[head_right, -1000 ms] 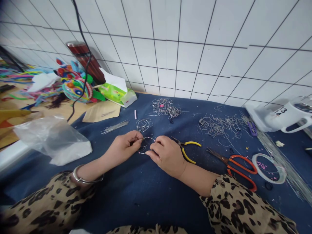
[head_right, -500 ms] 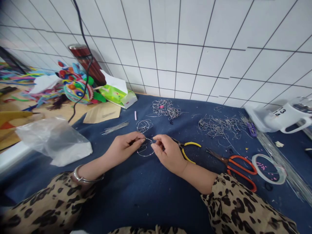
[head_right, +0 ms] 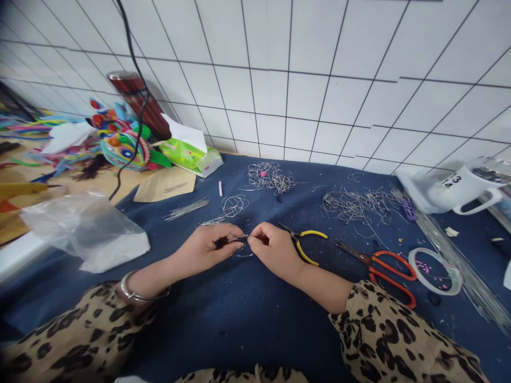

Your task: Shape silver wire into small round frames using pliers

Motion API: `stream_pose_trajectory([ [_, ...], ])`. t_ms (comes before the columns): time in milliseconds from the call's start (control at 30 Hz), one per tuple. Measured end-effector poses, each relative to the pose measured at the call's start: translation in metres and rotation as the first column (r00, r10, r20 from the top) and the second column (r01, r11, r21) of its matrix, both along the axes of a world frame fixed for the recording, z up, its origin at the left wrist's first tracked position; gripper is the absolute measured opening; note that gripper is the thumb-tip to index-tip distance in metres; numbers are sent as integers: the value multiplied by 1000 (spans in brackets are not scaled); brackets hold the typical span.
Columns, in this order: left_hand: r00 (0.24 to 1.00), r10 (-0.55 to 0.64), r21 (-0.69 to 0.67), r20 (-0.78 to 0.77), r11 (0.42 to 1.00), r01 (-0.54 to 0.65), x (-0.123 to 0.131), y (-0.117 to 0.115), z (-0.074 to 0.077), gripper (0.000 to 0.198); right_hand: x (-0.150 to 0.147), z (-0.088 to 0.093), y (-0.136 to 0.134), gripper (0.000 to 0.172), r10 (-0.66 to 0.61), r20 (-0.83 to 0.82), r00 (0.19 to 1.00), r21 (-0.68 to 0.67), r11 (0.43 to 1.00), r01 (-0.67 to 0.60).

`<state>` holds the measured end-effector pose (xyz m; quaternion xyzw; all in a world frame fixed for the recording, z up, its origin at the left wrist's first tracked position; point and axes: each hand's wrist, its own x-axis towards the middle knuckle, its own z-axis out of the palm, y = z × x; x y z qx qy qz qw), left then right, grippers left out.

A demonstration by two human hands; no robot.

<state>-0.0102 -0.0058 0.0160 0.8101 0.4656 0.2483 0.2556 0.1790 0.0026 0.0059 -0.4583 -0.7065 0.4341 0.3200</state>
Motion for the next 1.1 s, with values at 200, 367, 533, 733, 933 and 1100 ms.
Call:
stream_pose_trajectory([
  [200,991,110,55,-82,993,-106,1,-1,-3,17,1,4,-2,20,10,-24,1000,-35,999,-10],
  [367,994,105,86,-31,991,-102,4,-2,-2,32,-2,4,-4,20,27,-1,1000,-88,996,-27],
  [533,990,-15,4,138,1000,14,5,-3,-3,35,-1,4,-1,21,30,-36,999,-146,989,-35],
  [733,975,34,-118,218,993,-8,6,-3,-1,25,1,0,1,20,2,-122,993,-216,976,-28],
  [933,970,54,-146,236,989,-20,4,-1,-1,16,1,-8,3,21,-41,-198,979,-262,965,-13],
  [1100,945,127,-220,300,974,-60,1,0,-1,13,2,-11,5,23,-106,-288,952,-326,945,7],
])
